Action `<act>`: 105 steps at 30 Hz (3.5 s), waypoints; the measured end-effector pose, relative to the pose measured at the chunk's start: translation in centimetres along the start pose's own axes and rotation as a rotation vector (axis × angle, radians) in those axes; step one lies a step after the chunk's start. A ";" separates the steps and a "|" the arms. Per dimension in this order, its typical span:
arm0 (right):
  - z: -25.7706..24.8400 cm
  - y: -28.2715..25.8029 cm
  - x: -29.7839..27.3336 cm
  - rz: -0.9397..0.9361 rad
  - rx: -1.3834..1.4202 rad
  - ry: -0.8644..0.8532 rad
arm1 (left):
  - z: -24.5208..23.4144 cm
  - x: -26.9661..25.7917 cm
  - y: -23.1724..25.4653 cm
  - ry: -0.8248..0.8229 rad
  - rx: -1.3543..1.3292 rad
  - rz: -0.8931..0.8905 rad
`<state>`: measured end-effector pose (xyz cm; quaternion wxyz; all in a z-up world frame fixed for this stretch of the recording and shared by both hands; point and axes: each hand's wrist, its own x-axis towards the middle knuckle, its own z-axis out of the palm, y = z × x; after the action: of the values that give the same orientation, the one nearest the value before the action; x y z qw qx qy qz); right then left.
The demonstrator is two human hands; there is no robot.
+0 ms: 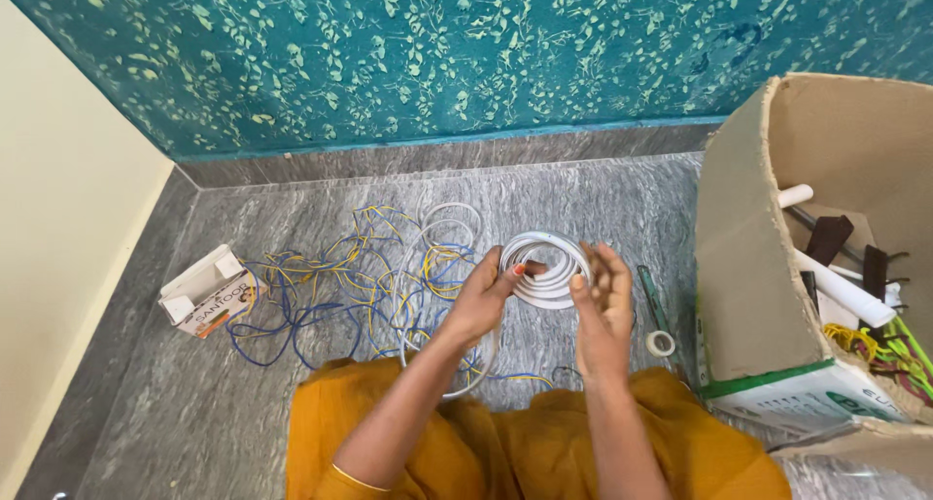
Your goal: The person sits on the floor and coils a white cable into a neat circular bundle by hand. They repeatedly wrap the cable around their fingers and adjust the loops to form a compact coil.
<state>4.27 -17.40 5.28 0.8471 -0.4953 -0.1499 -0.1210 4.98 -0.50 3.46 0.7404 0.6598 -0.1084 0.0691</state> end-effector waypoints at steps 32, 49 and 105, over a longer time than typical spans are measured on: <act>-4.5 4.3 7.7 0.828 -0.389 -0.667 | -5.1 -0.5 -5.8 -0.124 0.346 -0.213; -3.1 9.4 4.1 0.663 -0.207 -0.384 | -2.9 -0.6 -9.7 0.367 -0.888 -0.164; -13.4 -3.0 11.4 0.662 -0.338 -0.628 | -27.6 -2.2 -8.8 1.167 0.640 0.007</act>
<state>15.53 -31.27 5.70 0.6617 -0.6595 -0.2107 0.2878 6.97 25.93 -8.46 0.4449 0.7011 0.3339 0.4461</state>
